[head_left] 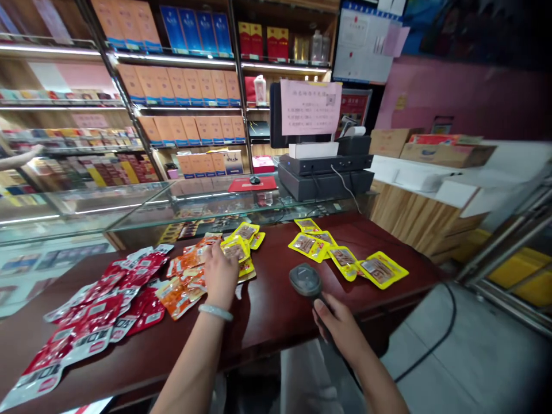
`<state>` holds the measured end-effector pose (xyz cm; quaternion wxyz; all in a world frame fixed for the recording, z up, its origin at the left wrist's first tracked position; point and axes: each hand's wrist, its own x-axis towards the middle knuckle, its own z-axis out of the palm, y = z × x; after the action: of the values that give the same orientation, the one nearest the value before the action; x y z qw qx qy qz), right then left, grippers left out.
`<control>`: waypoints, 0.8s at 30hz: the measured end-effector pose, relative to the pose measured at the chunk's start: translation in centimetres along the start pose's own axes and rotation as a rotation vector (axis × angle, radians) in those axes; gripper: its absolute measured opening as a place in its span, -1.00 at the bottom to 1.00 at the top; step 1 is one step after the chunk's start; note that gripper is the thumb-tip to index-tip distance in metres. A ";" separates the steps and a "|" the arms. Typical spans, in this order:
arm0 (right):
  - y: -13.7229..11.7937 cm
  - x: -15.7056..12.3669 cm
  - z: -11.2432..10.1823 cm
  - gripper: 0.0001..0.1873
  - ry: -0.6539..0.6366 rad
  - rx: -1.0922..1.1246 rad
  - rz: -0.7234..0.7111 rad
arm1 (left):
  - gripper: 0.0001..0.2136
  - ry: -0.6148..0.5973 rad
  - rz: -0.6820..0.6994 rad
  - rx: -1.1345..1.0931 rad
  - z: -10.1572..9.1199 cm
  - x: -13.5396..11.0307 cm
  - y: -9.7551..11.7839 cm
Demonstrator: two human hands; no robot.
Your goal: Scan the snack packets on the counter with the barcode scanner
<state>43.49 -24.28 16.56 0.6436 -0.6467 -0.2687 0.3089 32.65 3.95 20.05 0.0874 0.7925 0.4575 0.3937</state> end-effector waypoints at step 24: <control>1.3 0.5 -3.3 -0.50 0.160 0.036 0.023 | -0.74 -1.080 0.760 -0.316 7.2 -2.8 10.9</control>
<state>46.25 -26.10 15.14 0.6709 -0.6605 -0.2033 0.2687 44.12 -2.85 19.16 0.2738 0.9615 -0.0235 0.0082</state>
